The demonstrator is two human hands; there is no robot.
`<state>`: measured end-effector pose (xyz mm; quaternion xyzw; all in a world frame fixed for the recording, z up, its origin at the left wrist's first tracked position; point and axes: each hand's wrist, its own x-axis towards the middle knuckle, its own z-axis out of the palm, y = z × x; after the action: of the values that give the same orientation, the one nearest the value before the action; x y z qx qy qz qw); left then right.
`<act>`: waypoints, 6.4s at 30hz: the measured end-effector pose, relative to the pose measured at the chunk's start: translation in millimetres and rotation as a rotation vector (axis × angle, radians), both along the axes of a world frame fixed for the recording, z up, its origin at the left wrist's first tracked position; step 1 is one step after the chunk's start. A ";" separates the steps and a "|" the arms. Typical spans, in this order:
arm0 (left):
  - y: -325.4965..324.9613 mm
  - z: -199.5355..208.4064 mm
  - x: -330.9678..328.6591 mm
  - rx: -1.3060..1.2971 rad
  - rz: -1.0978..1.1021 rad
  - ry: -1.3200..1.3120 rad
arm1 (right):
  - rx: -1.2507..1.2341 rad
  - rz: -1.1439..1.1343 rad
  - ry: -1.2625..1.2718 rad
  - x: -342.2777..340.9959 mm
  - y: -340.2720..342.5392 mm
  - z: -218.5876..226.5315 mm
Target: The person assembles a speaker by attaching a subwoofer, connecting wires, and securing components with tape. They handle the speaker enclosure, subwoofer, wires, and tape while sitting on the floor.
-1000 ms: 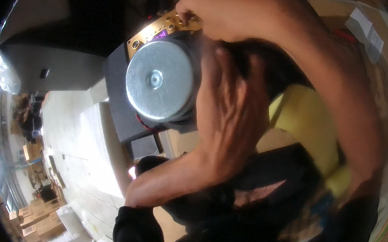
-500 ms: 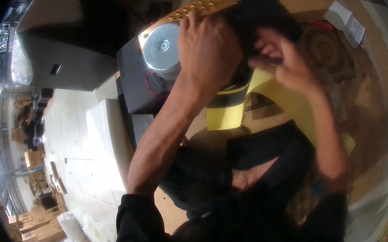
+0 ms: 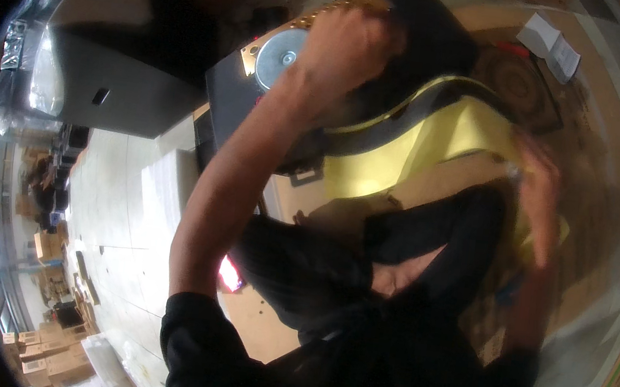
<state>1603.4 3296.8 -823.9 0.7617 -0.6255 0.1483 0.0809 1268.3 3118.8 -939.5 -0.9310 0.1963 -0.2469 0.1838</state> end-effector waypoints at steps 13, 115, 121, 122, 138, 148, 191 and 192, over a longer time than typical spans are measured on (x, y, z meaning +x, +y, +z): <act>-6.8 43.1 91.4 -0.251 -0.028 0.665 | 0.465 0.646 -0.244 87.7 76.9 156.3; 90.3 -38.4 122.8 -0.380 0.178 0.884 | 0.089 0.644 0.636 319.7 56.3 128.1; 90.9 -37.7 124.1 -0.360 0.207 0.912 | 0.088 0.686 0.698 329.4 56.1 135.4; 91.1 -37.1 124.1 -0.359 0.214 0.914 | 0.073 0.681 0.724 330.8 57.0 139.6; 103.0 -42.3 142.9 -0.247 0.125 0.960 | 0.050 0.834 0.782 350.5 59.0 151.4; 113.8 -52.4 172.1 -0.198 -0.192 0.949 | 0.019 0.383 0.895 336.0 53.6 164.1; 146.6 -6.2 141.2 -0.024 0.258 1.221 | 0.586 0.579 0.509 389.6 60.3 141.4; 147.7 -5.1 146.0 -0.024 0.242 1.301 | 0.655 0.553 0.589 393.3 49.8 128.0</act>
<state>1749.4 3444.5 -829.0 0.7599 -0.3574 -0.3272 0.4333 1661.6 3168.6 -811.4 -0.8717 0.0533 0.1579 0.4608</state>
